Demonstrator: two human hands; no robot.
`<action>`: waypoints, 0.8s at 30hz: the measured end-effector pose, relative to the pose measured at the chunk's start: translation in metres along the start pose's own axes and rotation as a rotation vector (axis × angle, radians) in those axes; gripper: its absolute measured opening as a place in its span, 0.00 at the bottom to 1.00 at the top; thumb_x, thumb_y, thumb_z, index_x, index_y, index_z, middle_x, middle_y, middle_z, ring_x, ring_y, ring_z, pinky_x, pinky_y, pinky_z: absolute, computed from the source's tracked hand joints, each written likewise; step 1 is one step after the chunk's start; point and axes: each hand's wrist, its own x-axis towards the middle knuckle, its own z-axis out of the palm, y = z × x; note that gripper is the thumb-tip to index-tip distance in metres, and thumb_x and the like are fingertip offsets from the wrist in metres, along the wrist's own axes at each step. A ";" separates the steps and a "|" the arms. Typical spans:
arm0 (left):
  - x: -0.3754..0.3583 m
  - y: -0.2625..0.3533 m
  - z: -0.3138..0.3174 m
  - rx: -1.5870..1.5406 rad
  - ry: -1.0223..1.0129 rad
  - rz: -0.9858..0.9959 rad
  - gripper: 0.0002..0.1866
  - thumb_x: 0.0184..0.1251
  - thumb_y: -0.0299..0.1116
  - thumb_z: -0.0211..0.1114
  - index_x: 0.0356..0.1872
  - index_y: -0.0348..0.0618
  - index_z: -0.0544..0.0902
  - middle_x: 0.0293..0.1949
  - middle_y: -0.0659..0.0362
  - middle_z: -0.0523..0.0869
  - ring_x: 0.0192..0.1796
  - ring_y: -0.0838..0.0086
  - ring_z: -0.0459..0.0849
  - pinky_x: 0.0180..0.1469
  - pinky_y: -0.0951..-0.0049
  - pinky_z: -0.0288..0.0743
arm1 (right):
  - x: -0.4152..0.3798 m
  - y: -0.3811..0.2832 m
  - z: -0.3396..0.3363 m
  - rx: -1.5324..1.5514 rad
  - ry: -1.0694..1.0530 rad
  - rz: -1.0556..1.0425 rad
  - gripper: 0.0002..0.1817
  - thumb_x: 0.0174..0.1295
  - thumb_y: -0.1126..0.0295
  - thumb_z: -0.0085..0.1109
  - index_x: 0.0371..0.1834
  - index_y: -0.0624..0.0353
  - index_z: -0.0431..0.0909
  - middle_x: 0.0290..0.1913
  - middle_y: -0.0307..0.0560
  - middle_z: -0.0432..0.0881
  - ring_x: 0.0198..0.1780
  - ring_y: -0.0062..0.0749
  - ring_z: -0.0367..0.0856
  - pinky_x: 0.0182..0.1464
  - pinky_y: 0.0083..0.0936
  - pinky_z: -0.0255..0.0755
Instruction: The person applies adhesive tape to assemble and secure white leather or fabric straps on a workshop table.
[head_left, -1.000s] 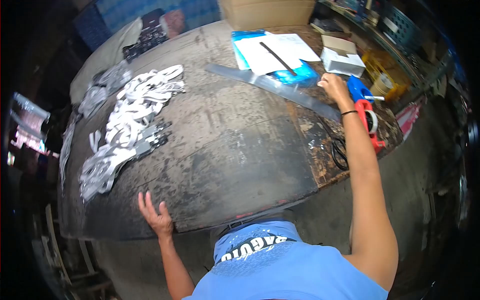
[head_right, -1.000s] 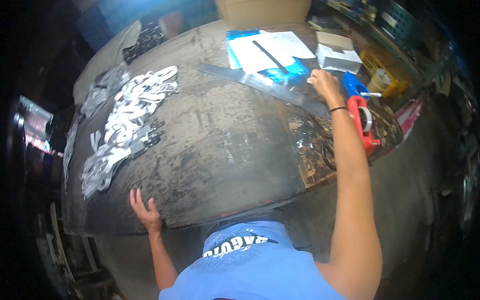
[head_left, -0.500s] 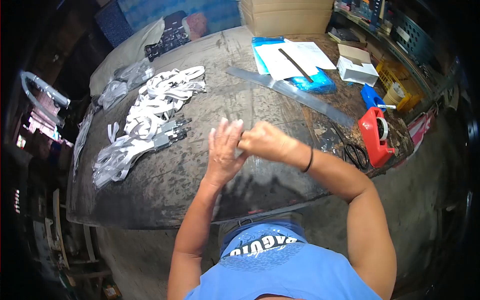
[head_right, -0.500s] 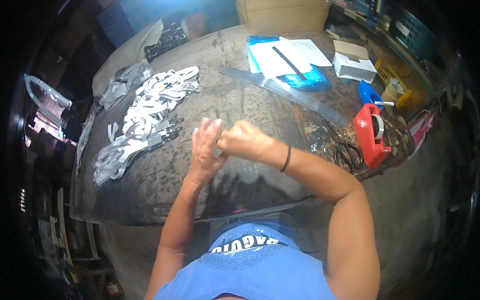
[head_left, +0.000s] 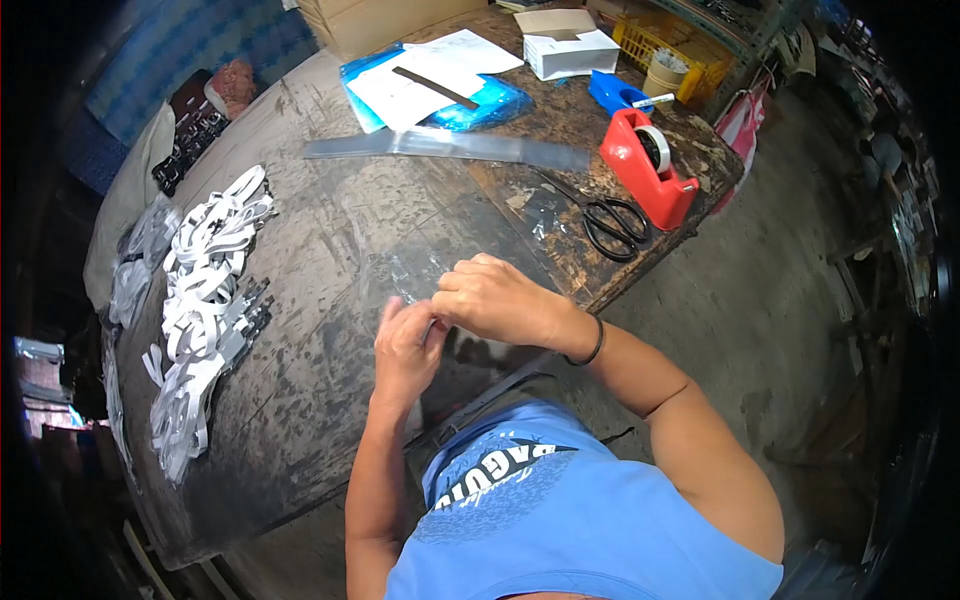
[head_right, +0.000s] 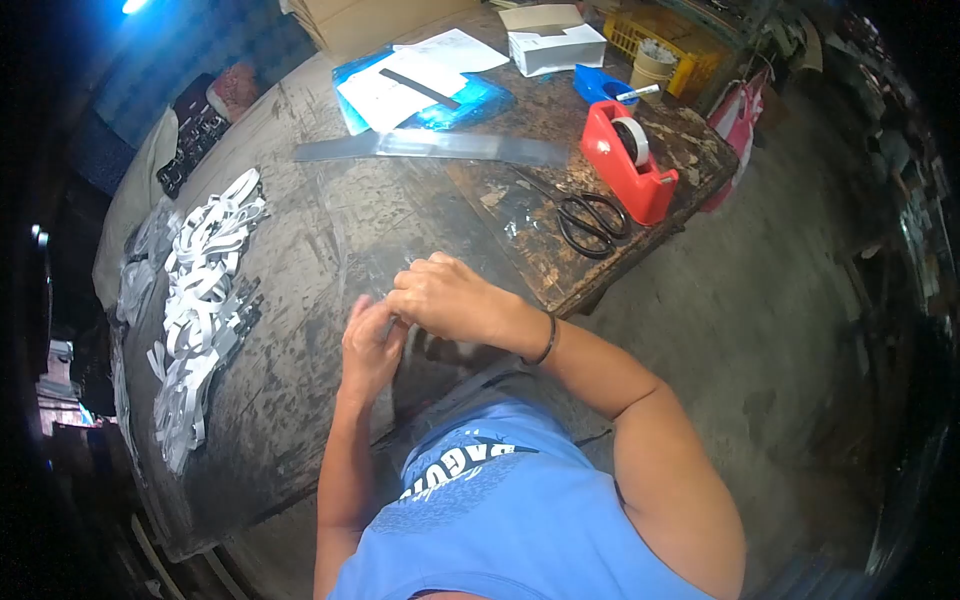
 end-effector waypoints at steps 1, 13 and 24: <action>0.003 0.001 0.002 -0.187 -0.152 -0.102 0.07 0.62 0.30 0.70 0.38 0.39 0.85 0.35 0.56 0.87 0.43 0.57 0.88 0.54 0.64 0.79 | -0.007 0.006 -0.002 -0.002 0.001 0.009 0.07 0.56 0.66 0.65 0.37 0.52 0.82 0.35 0.40 0.81 0.43 0.38 0.82 0.46 0.36 0.73; 0.047 0.012 0.059 -1.233 -0.228 -0.557 0.16 0.75 0.39 0.60 0.51 0.34 0.79 0.40 0.52 0.87 0.42 0.67 0.88 0.47 0.66 0.82 | -0.145 0.141 -0.034 -0.455 0.037 0.805 0.22 0.54 0.77 0.55 0.55 0.63 0.73 0.46 0.66 0.79 0.49 0.63 0.78 0.51 0.52 0.74; 0.076 0.029 0.084 -1.338 -0.293 -0.586 0.15 0.73 0.41 0.63 0.45 0.37 0.79 0.36 0.54 0.86 0.36 0.69 0.87 0.38 0.71 0.82 | -0.147 0.135 -0.036 -0.257 0.398 0.777 0.34 0.61 0.66 0.64 0.70 0.58 0.64 0.43 0.58 0.78 0.38 0.48 0.83 0.44 0.43 0.79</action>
